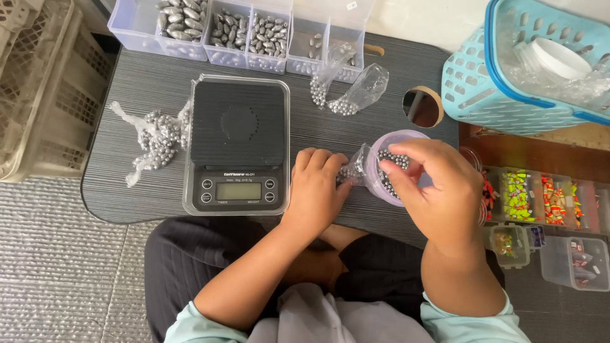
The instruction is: The person sits on the floor and transfers small silver beads from a purple container into clear plastic bags. They repeatedly pick up beads by hand and place them into the bags, occasionally adjusting the bag opening.
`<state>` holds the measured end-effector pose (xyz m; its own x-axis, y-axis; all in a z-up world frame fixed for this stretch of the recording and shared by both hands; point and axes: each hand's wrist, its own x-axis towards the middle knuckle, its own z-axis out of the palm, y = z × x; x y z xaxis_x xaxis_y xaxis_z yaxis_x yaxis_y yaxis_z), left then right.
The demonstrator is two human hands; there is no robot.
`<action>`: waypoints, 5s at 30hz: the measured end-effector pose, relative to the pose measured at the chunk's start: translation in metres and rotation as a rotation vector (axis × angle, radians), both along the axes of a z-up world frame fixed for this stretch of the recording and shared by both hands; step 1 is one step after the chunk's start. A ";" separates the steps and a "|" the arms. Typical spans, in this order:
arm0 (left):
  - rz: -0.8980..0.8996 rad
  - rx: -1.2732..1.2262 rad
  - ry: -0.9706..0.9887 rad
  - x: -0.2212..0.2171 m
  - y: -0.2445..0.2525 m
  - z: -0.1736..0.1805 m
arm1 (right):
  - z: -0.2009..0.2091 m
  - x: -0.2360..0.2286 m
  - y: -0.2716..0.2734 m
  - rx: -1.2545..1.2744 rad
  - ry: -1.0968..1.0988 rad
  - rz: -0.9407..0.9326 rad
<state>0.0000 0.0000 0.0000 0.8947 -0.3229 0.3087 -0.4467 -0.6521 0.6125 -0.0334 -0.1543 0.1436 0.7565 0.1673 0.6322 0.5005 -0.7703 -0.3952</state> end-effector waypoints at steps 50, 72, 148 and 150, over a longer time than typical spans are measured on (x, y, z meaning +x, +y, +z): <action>-0.268 -0.360 0.616 -0.116 0.036 0.153 | -0.010 -0.092 -0.001 -0.055 0.151 0.160; -0.452 -0.742 0.095 -0.138 -0.016 0.186 | -0.041 -0.077 -0.010 1.817 1.017 1.477; -0.028 -0.733 -0.194 -0.113 -0.024 0.148 | 0.008 -0.090 -0.029 0.352 0.141 0.163; -0.039 -0.785 0.003 -0.115 -0.022 0.144 | 0.008 -0.089 -0.035 0.327 0.228 0.264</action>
<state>-0.1151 -0.0219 0.1439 0.8884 -0.0422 0.4572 -0.4580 -0.0117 0.8889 -0.1224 -0.1893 0.1513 0.8403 0.1923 0.5069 0.5350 -0.4453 -0.7180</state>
